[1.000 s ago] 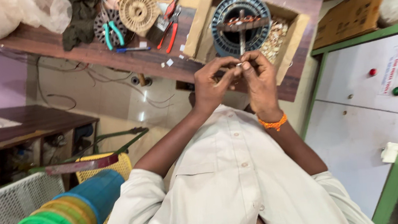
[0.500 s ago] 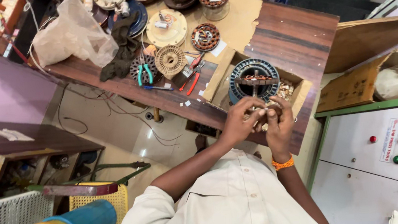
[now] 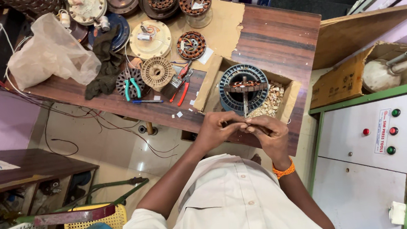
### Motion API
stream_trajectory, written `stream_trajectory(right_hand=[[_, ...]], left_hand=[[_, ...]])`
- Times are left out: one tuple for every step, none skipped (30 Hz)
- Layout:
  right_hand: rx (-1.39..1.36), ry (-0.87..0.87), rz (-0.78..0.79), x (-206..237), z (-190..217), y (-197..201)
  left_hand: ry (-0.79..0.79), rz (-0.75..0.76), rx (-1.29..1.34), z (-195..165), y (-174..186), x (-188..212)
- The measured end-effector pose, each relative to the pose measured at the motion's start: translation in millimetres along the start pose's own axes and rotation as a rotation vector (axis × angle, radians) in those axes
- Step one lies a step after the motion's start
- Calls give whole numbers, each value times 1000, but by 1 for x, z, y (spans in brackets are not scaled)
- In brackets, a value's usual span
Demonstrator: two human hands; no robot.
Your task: The person works on an electric motor stator, repeatedly cutting small white insulating pieces with scissors and inserting them into the stator slots. They use a green screwdriver to adjust the copper windings and secure the inserted pieces. The work continues across multiple slots in a repetitive sequence.
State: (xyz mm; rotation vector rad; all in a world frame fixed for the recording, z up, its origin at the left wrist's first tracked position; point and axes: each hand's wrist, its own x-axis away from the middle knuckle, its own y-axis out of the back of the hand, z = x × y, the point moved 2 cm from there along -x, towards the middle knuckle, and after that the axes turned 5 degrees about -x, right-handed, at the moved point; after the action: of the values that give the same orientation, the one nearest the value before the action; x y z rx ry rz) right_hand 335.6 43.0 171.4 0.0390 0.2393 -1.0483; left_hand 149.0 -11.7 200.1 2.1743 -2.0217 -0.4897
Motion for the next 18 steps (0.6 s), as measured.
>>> stream_trajectory(right_hand=[[6,-45,-27,1,-2,0],[11,-90,-52,2,-4,0],[16,-134,-78,2,-6,-1],[29,-128,-84,2,-5,-2],[41,-122,-90,1,-4,-3],[53,-116,-95,0,-2,-3],[131,-67,-90,-1,2,-3],[209,-15,-84,-2,7,-3],[286,36,-78,-3,12,-3],[339,136,-59,-4,18,-3],[393,236,-39,-5,25,-3],[446,334,-19,-6,32,-2],[465,350,1,-6,37,-1],[484,365,22,-8,41,0],[502,380,42,-9,45,0],[513,408,42,-11,49,1],[526,438,44,-13,52,1],[539,467,47,-15,55,2]], left_hand=[[17,24,-8,2,0,1],[34,47,-17,3,0,1],[-3,32,-52,4,-1,1],[-40,19,-87,4,-2,0],[-78,4,-123,4,-2,0],[-84,-6,-126,5,-3,0],[-91,-17,-128,5,-4,-1],[-100,-29,-131,6,-4,-2],[-110,-38,-87,6,-5,-2],[-119,-46,-42,6,-6,-1],[-126,-55,4,6,-8,0],[-58,-41,55,7,-10,1],[12,-24,106,9,-12,2],[81,-7,157,10,-15,4],[136,3,218,12,-19,5],[189,11,278,13,-23,6],[242,19,338,14,-27,6],[162,1,344,12,-30,5]])
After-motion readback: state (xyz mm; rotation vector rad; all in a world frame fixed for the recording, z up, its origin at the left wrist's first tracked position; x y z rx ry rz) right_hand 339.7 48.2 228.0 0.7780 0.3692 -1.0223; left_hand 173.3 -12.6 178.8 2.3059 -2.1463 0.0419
